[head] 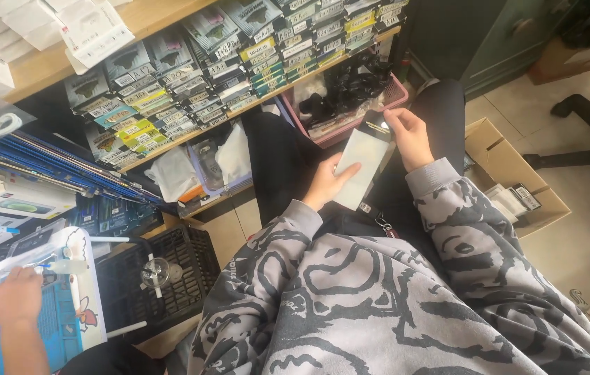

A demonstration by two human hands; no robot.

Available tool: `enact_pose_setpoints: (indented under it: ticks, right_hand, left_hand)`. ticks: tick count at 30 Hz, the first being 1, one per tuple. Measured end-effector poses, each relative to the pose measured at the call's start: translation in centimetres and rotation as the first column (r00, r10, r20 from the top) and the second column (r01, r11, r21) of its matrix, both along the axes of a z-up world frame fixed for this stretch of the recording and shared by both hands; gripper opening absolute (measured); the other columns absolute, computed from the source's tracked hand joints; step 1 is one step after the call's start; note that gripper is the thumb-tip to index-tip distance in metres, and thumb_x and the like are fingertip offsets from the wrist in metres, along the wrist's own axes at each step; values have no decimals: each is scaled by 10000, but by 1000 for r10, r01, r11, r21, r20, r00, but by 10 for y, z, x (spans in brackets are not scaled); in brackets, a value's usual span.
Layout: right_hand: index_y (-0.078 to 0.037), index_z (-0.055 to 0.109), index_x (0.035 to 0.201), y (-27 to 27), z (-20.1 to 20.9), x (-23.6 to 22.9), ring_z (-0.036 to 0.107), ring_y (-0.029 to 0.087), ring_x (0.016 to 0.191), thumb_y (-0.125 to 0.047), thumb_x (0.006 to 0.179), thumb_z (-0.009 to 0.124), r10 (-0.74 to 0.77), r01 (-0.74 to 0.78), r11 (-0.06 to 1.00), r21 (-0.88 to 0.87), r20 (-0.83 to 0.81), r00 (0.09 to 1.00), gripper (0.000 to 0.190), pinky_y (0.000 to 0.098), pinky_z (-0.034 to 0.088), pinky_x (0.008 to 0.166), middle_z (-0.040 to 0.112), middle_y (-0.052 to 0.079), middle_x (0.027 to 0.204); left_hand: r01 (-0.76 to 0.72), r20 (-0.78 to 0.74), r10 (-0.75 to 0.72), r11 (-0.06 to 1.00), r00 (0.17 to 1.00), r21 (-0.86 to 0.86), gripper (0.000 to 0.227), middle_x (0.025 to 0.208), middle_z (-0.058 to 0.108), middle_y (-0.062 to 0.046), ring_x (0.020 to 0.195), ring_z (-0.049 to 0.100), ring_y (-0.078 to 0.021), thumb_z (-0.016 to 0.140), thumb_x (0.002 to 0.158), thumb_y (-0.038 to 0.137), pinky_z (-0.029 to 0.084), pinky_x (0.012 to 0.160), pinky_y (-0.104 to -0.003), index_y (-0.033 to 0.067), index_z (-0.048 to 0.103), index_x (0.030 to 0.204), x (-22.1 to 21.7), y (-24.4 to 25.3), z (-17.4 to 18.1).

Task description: Sorting and organizing small packaged mobile phone parts and white cards into a cardboard box.

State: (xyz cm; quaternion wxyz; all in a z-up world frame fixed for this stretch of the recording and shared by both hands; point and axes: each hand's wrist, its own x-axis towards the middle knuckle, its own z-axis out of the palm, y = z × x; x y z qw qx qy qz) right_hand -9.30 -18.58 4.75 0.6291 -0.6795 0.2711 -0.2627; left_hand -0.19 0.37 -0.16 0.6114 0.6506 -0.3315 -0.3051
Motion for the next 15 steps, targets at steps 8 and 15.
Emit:
enact_pose_setpoints:
  ticks: [8, 15]
  right_hand:
    - [-146, 706, 1021, 21, 21, -1, 631, 122, 900, -339, 1043, 682, 46, -47, 999, 20, 31, 998, 196, 313, 558, 833, 634, -16, 911]
    - [-168, 507, 1331, -49, -47, 9, 628, 139, 1058, -416, 1052, 662, -253, 53, 869, 492, 351, 901, 405, 262, 521, 864, 604, -6, 1197]
  left_hand:
    - [-80, -30, 79, 997, 996, -16, 365, 886, 742, -45, 810, 682, -98, 754, 952, 429, 589, 787, -295, 99, 690, 1096, -2, 5, 12]
    - [-172, -18, 174, 982, 985, 83, 416, 1063, 751, -123, 1014, 687, -168, 668, 1012, 450, 561, 929, -386, 77, 681, 1194, 7, -1, -10]
